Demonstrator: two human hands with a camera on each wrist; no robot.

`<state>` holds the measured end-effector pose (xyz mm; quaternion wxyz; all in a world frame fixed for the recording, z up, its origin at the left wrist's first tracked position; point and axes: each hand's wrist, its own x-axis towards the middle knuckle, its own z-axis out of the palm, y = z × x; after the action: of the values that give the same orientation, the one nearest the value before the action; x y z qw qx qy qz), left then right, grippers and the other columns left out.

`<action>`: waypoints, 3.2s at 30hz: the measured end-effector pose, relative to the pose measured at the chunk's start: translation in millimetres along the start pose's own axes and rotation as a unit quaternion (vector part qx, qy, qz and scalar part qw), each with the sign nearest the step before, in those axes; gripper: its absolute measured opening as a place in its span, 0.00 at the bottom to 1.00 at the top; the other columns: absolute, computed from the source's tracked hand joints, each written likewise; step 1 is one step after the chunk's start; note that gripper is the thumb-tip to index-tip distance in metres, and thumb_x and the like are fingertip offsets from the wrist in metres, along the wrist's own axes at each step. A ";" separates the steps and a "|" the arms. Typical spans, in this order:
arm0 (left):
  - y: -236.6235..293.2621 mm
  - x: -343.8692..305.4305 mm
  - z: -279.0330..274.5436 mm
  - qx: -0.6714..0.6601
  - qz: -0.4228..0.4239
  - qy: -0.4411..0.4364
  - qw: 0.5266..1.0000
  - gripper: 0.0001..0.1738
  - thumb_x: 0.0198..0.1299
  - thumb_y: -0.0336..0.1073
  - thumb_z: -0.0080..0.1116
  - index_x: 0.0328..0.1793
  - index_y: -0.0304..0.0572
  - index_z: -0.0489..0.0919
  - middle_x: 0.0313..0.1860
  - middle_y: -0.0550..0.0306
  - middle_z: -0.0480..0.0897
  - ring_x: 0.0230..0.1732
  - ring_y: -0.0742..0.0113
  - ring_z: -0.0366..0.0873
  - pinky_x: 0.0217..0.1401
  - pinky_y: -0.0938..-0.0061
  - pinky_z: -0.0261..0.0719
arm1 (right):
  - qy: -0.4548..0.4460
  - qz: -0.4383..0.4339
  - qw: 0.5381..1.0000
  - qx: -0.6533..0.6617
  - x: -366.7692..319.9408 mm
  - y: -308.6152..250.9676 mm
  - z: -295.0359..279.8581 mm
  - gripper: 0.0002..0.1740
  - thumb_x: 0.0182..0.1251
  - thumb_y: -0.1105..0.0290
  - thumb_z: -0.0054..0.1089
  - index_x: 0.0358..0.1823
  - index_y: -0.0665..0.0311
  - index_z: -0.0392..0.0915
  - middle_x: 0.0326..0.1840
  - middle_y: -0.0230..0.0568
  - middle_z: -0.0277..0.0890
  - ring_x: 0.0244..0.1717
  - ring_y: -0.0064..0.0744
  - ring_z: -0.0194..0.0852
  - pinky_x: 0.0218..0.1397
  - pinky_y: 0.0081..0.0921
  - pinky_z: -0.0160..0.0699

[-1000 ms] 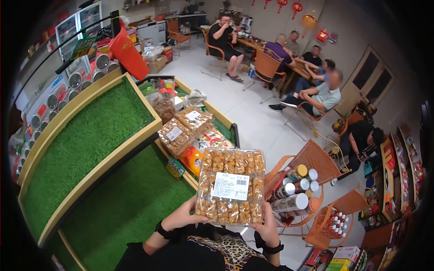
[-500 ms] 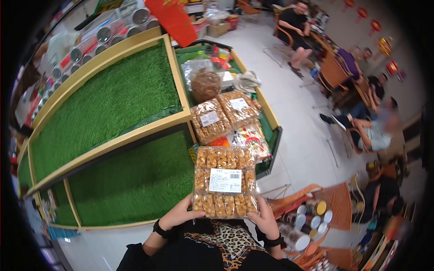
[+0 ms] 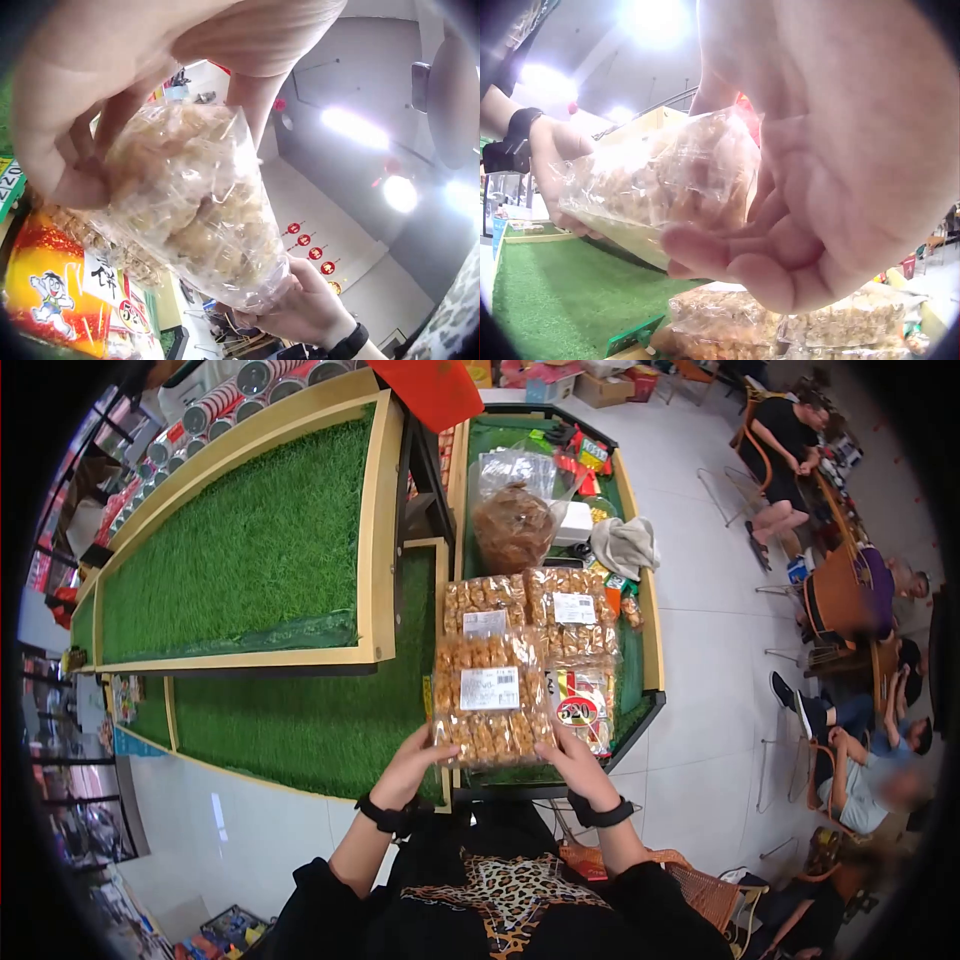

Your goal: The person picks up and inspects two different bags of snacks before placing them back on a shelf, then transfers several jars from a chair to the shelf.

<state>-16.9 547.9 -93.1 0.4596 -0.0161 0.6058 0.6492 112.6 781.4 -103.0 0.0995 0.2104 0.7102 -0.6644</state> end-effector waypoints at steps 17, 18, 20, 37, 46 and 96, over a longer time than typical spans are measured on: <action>-9.7 148.0 -22.2 -0.072 0.134 0.156 0.976 0.38 0.63 0.40 0.53 0.74 0.37 0.49 0.69 0.54 0.62 0.69 0.64 0.58 0.71 0.69 0.52 | 0.153 -0.104 0.958 -0.218 160.1 31.7 1.1 0.35 0.60 0.49 0.56 0.55 0.77 0.67 0.53 0.61 0.66 0.56 0.56 0.61 0.59 0.42 0.60; -11.0 145.8 -21.7 -0.081 0.131 0.161 0.975 0.37 0.63 0.39 0.53 0.74 0.37 0.51 0.69 0.54 0.62 0.68 0.66 0.59 0.70 0.72 0.54 | 0.160 -0.104 0.955 -0.227 160.6 34.6 2.7 0.36 0.60 0.49 0.55 0.55 0.77 0.67 0.54 0.62 0.65 0.56 0.57 0.61 0.60 0.43 0.59; -14.8 142.4 -19.7 -0.093 0.128 0.168 0.973 0.35 0.64 0.38 0.53 0.73 0.38 0.53 0.69 0.54 0.62 0.67 0.67 0.61 0.68 0.74 0.56 | 0.154 -0.112 0.959 -0.209 161.3 41.2 2.4 0.35 0.61 0.49 0.55 0.55 0.77 0.67 0.53 0.60 0.65 0.55 0.56 0.62 0.60 0.42 0.60; -133.7 -42.2 -71.3 0.100 0.125 0.141 0.977 0.24 0.64 0.42 0.51 0.60 0.32 0.70 0.51 0.50 0.78 0.51 0.67 0.74 0.55 0.76 0.70 | 0.218 -0.103 0.957 -0.163 61.5 116.6 44.0 0.38 0.55 0.68 0.59 0.64 0.78 0.52 0.64 0.63 0.56 0.65 0.53 0.55 0.68 0.36 0.53; -205.1 -263.4 -167.9 -0.125 0.135 0.470 0.863 0.20 0.60 0.37 0.52 0.56 0.32 0.73 0.46 0.49 0.80 0.47 0.64 0.77 0.52 0.73 0.72 | 0.025 -0.104 0.972 -0.210 3.6 118.9 190.7 0.36 0.56 0.64 0.61 0.63 0.72 0.56 0.34 0.41 0.71 0.31 0.27 0.71 0.34 0.22 0.70; -206.0 -485.0 -516.5 -0.200 0.213 0.696 0.656 0.16 0.60 0.29 0.50 0.55 0.35 0.73 0.47 0.50 0.80 0.51 0.65 0.77 0.55 0.75 0.72 | -0.553 -0.263 0.713 -0.342 88.2 -122.5 852.0 0.32 0.60 0.62 0.57 0.63 0.67 0.59 0.48 0.49 0.71 0.38 0.34 0.75 0.44 0.28 0.74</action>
<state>113.0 -178.2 -108.9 -0.2615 -0.4247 0.5911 0.6339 -136.5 -47.1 -112.6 0.3609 -0.4383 0.7337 -0.3733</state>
